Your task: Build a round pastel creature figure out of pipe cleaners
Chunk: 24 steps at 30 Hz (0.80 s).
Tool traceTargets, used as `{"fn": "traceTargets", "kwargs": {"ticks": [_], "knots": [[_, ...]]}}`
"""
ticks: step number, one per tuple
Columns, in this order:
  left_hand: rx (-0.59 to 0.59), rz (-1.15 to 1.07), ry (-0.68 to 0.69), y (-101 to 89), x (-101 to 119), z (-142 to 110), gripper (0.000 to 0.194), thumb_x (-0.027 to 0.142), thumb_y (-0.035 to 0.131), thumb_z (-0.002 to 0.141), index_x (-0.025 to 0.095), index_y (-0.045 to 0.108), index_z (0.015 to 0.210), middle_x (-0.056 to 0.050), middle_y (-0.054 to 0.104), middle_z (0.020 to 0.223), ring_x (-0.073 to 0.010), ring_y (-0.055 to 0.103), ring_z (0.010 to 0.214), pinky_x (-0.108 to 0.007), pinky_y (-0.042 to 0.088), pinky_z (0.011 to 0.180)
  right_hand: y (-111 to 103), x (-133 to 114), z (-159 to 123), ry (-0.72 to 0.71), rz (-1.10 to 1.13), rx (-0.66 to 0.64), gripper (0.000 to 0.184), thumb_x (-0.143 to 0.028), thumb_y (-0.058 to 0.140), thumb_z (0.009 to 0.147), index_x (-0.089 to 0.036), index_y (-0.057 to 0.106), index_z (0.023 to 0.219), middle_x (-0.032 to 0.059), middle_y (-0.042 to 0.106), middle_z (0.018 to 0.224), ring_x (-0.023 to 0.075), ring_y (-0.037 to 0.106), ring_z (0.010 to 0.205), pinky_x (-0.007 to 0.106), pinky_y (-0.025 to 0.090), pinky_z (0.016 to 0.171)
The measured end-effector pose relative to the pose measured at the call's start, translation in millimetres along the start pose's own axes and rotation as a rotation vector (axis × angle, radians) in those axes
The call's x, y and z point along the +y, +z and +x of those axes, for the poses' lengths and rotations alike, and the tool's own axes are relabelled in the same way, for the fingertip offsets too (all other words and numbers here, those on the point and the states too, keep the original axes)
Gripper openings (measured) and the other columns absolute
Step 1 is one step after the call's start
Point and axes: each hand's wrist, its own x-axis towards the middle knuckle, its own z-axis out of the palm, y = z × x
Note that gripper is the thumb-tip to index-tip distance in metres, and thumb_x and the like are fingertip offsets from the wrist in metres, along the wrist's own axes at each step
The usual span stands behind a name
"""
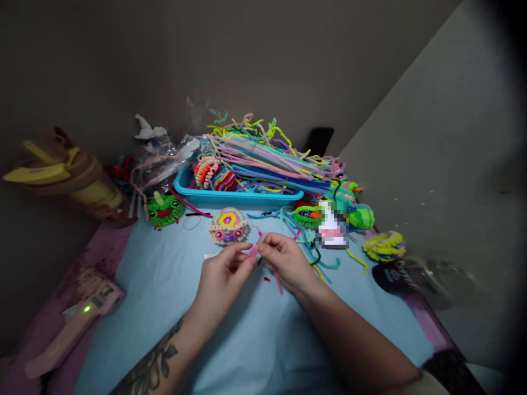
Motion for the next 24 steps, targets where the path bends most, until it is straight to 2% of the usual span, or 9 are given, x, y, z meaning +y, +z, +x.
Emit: {"fn": "traceTargets", "kwargs": {"ticks": [3,9,19,24], "knots": [[0.012,-0.019,-0.010,-1.2,5,0,0.030,0.032,0.063,0.078,0.017,0.067,0.104,-0.003,0.072,0.070,-0.0162,0.067,0.062,-0.024,0.050,0.060,2,-5,0,0.008,0.005,0.039,0.027,-0.038,0.073,0.072,-0.014,0.060,0.070,-0.0089,0.040,0.047,0.0031,0.027,0.040,0.018,0.017,0.038],[-0.036,-0.227,-0.145,-0.5,10,2,0.032,0.035,0.063,0.079,0.015,0.066,0.104,-0.005,0.072,0.076,-0.0159,0.069,0.064,-0.022,0.051,0.057,3,-10,0,0.053,0.071,0.073,0.027,-0.037,0.077,0.065,-0.013,0.064,0.070,-0.0072,0.047,0.049,0.0020,0.032,0.038,0.017,0.019,0.037],[-0.134,-0.577,-0.338,2.3,10,5,0.039,0.034,0.070,0.074,0.010,0.059,0.103,-0.003,0.068,0.069,-0.0120,0.064,0.054,-0.020,0.049,0.050,3,-8,0,0.113,0.259,-0.042,0.032,-0.032,0.080,0.065,-0.016,0.052,0.069,-0.0101,0.044,0.044,0.0015,0.031,0.034,0.015,0.019,0.036],[-0.223,-0.685,-0.374,1.0,16,5,0.033,0.034,0.068,0.076,0.010,0.060,0.097,0.002,0.061,0.062,-0.0048,0.052,0.042,-0.015,0.040,0.042,3,-10,1,0.114,0.337,-0.098,0.034,-0.031,0.082,0.062,-0.018,0.053,0.078,-0.0105,0.047,0.049,0.0011,0.030,0.035,0.015,0.017,0.036]]}}
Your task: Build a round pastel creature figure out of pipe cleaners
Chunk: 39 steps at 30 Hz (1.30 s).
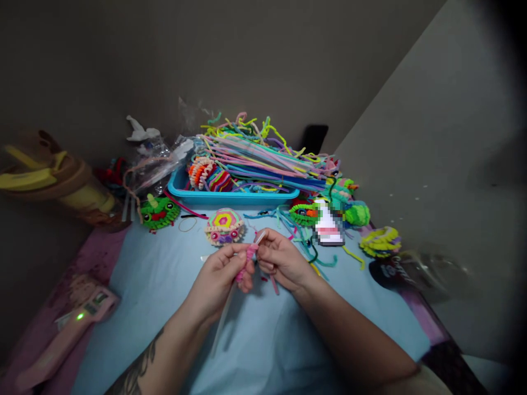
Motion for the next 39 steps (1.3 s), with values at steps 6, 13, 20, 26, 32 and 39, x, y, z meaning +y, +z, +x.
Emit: {"fn": "traceTargets", "kwargs": {"ticks": [6,13,20,26,32,39], "knots": [[-0.105,-0.043,-0.071,-0.3,2.9,-1.4,0.030,0.037,0.068,0.077,0.011,0.060,0.090,0.005,0.052,0.056,-0.0015,0.039,0.036,-0.014,0.029,0.034,-0.7,0.9,-1.8,0.036,-0.004,-0.014,0.034,-0.031,0.083,0.060,-0.016,0.064,0.083,-0.0080,0.051,0.053,-0.0001,0.029,0.036,0.016,0.018,0.037],[-0.178,0.011,-0.057,-1.8,0.6,-4.4,0.038,0.040,0.064,0.080,0.013,0.052,0.103,0.005,0.055,0.056,-0.0033,0.042,0.036,-0.015,0.033,0.036,1.4,2.1,-2.4,-0.053,-0.080,-0.006,0.029,-0.033,0.083,0.060,-0.014,0.062,0.067,-0.0063,0.052,0.053,0.0005,0.031,0.037,0.016,0.020,0.036],[-0.086,0.165,0.055,-3.0,-0.8,-3.2,0.042,0.045,0.067,0.075,0.017,0.049,0.101,0.001,0.062,0.071,-0.0077,0.055,0.046,-0.017,0.042,0.040,-0.6,5.4,-3.2,-0.087,-0.278,0.003,0.029,-0.040,0.076,0.069,-0.016,0.060,0.073,-0.0032,0.057,0.053,0.0058,0.041,0.039,0.016,0.022,0.032],[0.135,0.396,0.281,-4.3,-5.3,-1.2,0.034,0.027,0.076,0.065,0.017,0.060,0.094,-0.001,0.066,0.079,-0.0133,0.062,0.065,-0.022,0.050,0.056,-0.1,9.2,-0.7,-0.174,-0.231,0.071,0.027,-0.037,0.076,0.069,-0.016,0.059,0.070,-0.0073,0.046,0.052,0.0032,0.032,0.040,0.017,0.023,0.038],[0.307,0.679,0.489,-6.4,-5.2,-5.0,0.022,0.027,0.069,0.074,0.020,0.073,0.095,-0.006,0.073,0.091,-0.0190,0.068,0.077,-0.028,0.053,0.074,-1.3,9.0,-3.0,-0.175,-0.285,0.118,0.028,-0.039,0.075,0.070,-0.018,0.057,0.076,-0.0070,0.049,0.055,0.0046,0.037,0.040,0.017,0.026,0.035],[0.260,0.615,0.387,-4.2,-3.3,-4.7,0.025,0.031,0.064,0.079,0.018,0.070,0.099,-0.005,0.072,0.084,-0.0163,0.068,0.065,-0.026,0.053,0.064,-2.7,9.1,-4.8,-0.169,-0.294,0.110,0.027,-0.038,0.071,0.074,-0.018,0.053,0.071,-0.0093,0.042,0.047,0.0039,0.030,0.036,0.017,0.022,0.034]]}}
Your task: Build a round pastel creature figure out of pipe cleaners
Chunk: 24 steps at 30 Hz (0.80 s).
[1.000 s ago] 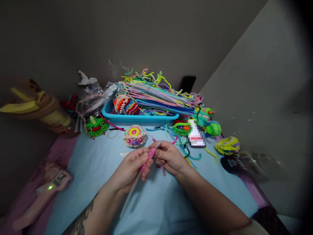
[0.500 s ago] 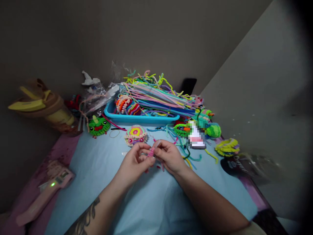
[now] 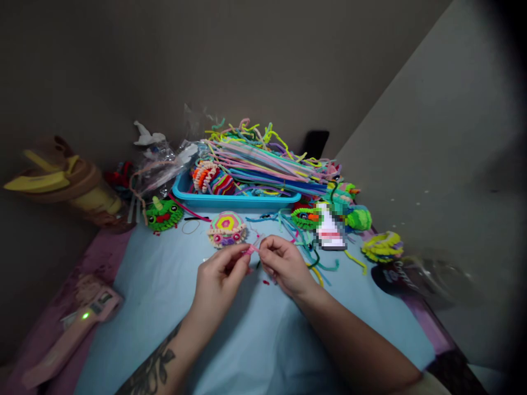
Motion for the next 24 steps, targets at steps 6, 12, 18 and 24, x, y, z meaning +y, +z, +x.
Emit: {"fn": "traceTargets", "kwargs": {"ticks": [6,12,18,24], "knots": [[-0.084,-0.231,-0.166,0.2,0.7,3.1,0.030,0.035,0.066,0.077,0.014,0.065,0.099,-0.002,0.068,0.067,-0.0139,0.065,0.058,-0.023,0.050,0.058,1.6,-0.4,1.8,0.008,0.043,-0.014,0.029,-0.040,0.072,0.072,-0.017,0.053,0.070,-0.0092,0.041,0.048,0.0040,0.029,0.038,0.017,0.020,0.037],[-0.190,-0.490,-0.311,-2.7,1.1,4.6,0.032,0.033,0.071,0.073,0.014,0.064,0.097,-0.002,0.069,0.072,-0.0085,0.059,0.051,-0.019,0.045,0.050,1.3,-2.2,2.2,0.007,0.049,-0.032,0.031,-0.041,0.072,0.072,-0.017,0.053,0.068,-0.0095,0.039,0.047,0.0032,0.026,0.038,0.018,0.018,0.037],[-0.334,-0.627,-0.402,-3.5,2.3,5.8,0.030,0.033,0.071,0.073,0.013,0.064,0.095,0.000,0.064,0.068,-0.0059,0.055,0.044,-0.017,0.043,0.045,6.3,-8.4,1.9,0.028,0.137,-0.027,0.030,-0.036,0.077,0.066,-0.018,0.057,0.080,-0.0100,0.042,0.052,0.0020,0.022,0.038,0.017,0.014,0.037],[-0.403,-0.614,-0.362,-2.1,5.3,3.1,0.032,0.041,0.067,0.076,0.012,0.060,0.088,-0.001,0.062,0.066,-0.0064,0.054,0.045,-0.018,0.043,0.046,4.2,-6.5,2.2,0.054,0.082,-0.067,0.030,-0.039,0.076,0.067,-0.016,0.059,0.076,-0.0072,0.048,0.055,0.0018,0.026,0.038,0.018,0.015,0.038]]}}
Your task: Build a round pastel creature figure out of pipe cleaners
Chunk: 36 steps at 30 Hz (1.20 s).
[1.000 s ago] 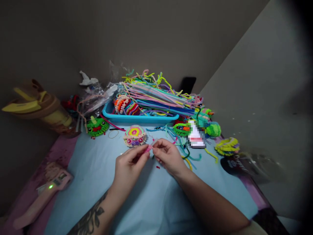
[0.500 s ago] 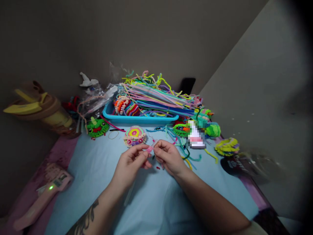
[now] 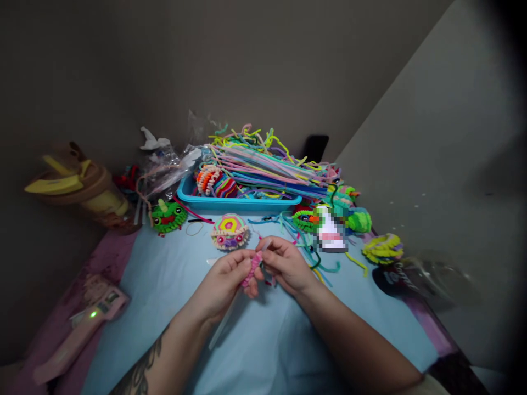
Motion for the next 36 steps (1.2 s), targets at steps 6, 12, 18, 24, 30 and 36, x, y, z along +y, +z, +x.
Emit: {"fn": "traceTargets", "kwargs": {"ticks": [6,12,18,24,30,36], "knots": [[0.075,0.126,0.032,1.2,-4,2,0.040,0.046,0.067,0.074,0.015,0.054,0.094,-0.002,0.063,0.074,-0.0099,0.058,0.052,-0.020,0.047,0.045,-9,11,2,-0.027,-0.097,-0.044,0.031,-0.045,0.069,0.075,-0.018,0.055,0.081,-0.0050,0.051,0.059,0.0058,0.039,0.044,0.017,0.027,0.040],[0.186,0.381,0.101,-0.4,-8,6,0.038,0.046,0.071,0.068,0.014,0.058,0.084,0.001,0.058,0.063,-0.0112,0.056,0.056,-0.020,0.047,0.048,-7,7,2,-0.092,-0.245,-0.013,0.030,-0.047,0.066,0.078,-0.018,0.056,0.080,-0.0053,0.047,0.060,0.0069,0.039,0.048,0.018,0.031,0.043],[0.144,0.340,0.111,-2.5,-6,5,0.035,0.048,0.063,0.076,0.013,0.058,0.075,0.002,0.056,0.056,-0.0084,0.051,0.047,-0.020,0.043,0.049,-3,2,1,-0.150,-0.221,0.006,0.025,-0.040,0.072,0.073,-0.017,0.062,0.075,-0.0018,0.057,0.068,0.0096,0.050,0.058,0.021,0.038,0.052],[0.096,0.291,0.095,-4.4,-4,5,0.037,0.049,0.061,0.078,0.013,0.057,0.069,0.002,0.055,0.051,-0.0074,0.050,0.044,-0.019,0.039,0.048,-5,6,3,-0.082,-0.135,-0.002,0.024,-0.037,0.075,0.071,-0.017,0.064,0.078,-0.0038,0.057,0.065,0.0046,0.038,0.045,0.018,0.029,0.042],[0.101,0.241,0.073,-1.1,-4,4,0.039,0.051,0.063,0.074,0.013,0.057,0.067,0.003,0.053,0.049,-0.0073,0.047,0.042,-0.019,0.039,0.046,-5,4,2,-0.088,-0.147,-0.027,0.022,-0.035,0.072,0.075,-0.017,0.060,0.076,-0.0064,0.049,0.057,0.0040,0.034,0.042,0.018,0.026,0.041],[0.094,0.283,0.073,-1.9,-5,4,0.039,0.051,0.061,0.076,0.013,0.057,0.066,0.003,0.053,0.049,-0.0073,0.048,0.041,-0.019,0.037,0.045,1,-4,-2,-0.131,-0.289,-0.030,0.027,-0.042,0.068,0.077,-0.018,0.056,0.075,-0.0042,0.049,0.063,0.0090,0.045,0.055,0.021,0.036,0.051]]}}
